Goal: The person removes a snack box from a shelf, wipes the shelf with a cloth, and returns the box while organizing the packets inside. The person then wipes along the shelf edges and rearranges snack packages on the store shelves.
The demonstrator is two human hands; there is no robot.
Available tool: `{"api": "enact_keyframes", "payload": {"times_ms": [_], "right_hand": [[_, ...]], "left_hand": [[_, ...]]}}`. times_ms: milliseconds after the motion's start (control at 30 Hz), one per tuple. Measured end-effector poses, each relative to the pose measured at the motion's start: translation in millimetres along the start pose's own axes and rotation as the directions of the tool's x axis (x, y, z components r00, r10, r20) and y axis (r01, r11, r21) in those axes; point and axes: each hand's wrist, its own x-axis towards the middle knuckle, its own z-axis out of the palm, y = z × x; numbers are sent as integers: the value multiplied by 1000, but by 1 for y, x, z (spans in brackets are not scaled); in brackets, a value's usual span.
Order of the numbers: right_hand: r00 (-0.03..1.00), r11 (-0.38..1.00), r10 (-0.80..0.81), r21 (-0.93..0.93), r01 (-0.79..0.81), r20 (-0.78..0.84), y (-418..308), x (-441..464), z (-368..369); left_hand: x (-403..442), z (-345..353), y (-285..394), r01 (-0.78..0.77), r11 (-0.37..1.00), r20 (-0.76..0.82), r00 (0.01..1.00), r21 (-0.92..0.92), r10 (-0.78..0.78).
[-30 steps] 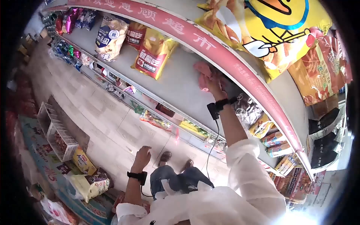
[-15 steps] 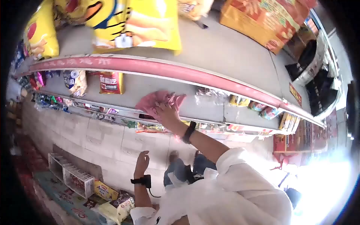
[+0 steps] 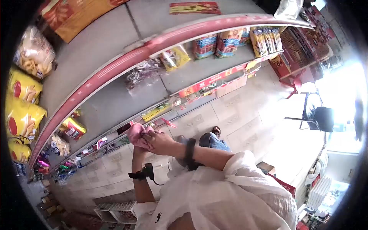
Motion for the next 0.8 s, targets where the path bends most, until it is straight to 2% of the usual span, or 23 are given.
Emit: {"api": "enact_keyframes", "payload": {"times_ms": [33, 67, 100, 133, 200, 233, 267, 333, 400, 433, 467, 500, 533, 567, 633, 667, 700, 733, 767, 800], "right_hand": [[1000, 1000, 12, 14, -12, -22, 5, -9, -13], [997, 990, 71, 120, -72, 14, 8, -18, -30], [991, 966, 124, 222, -133, 57, 16, -28, -44], [990, 962, 136, 233, -143, 44, 25, -39, -52], [956, 953, 204, 179, -242, 209, 45, -60, -68], [959, 952, 208, 186, -244, 193, 52, -76, -85], [961, 936, 233, 235, -263, 150, 58, -96, -103], [960, 915, 265, 288, -281, 95, 81, -134, -131], [960, 926, 279, 269, -264, -19, 112, -172, -149], [932, 892, 346, 344, -292, -106, 113, -194, -177], [929, 888, 351, 357, -291, -116, 125, -214, -195], [906, 874, 399, 358, -329, -140, 137, -231, -212], [880, 858, 444, 363, -364, -167, 148, -247, -225], [877, 857, 443, 376, -354, -184, 157, -262, -234], [768, 808, 532, 485, -334, -357, 178, -290, -253], [759, 803, 538, 496, -330, -367, 189, -302, -262], [731, 766, 541, 603, -224, -415, 200, -313, -272], [696, 716, 549, 689, -107, -462, 211, -323, -282], [678, 568, 530, 807, 162, -509, 223, -332, -291], [664, 560, 542, 810, 172, -516, 234, -340, -302]], "left_hand": [[-3, 52, 3, 80, 995, -303, 948, -53, -93], [-1, 97, 4, 137, 983, -573, 799, -120, -181], [6, 118, -2, 286, 941, -585, 800, 179, -132], [10, 133, -12, 305, 935, -581, 800, 182, -148], [23, 158, -35, 319, 940, -609, 772, 119, -185], [36, 170, -51, 358, 909, -566, 804, 213, -184], [47, 185, -64, 365, 904, -556, 809, 224, -189], [69, 214, -92, 479, 645, -464, 860, 595, -211], [100, 229, -128, 478, 641, -458, 863, 601, -214], [121, 243, -142, 464, 525, -356, 886, 713, -298], [142, 258, -152, 420, 403, -261, 882, 814, -392], [164, 282, -165, 493, 399, -309, 842, 773, -442], [183, 302, -183, 448, 497, -275, 881, 743, -384], [198, 311, -196, 415, 498, -216, 887, 762, -408], [231, 333, -221, 378, 490, -151, 885, 786, -440], [247, 352, -231, 305, 507, -92, 911, 806, -403], [260, 368, -237, 233, 522, -30, 930, 820, -367], [272, 384, -238, 234, 512, -23, 923, 826, -385], [285, 400, -238, 226, 396, -70, 926, 890, -370], [297, 418, -236, 219, 270, -116, 929, 938, -351]]}}
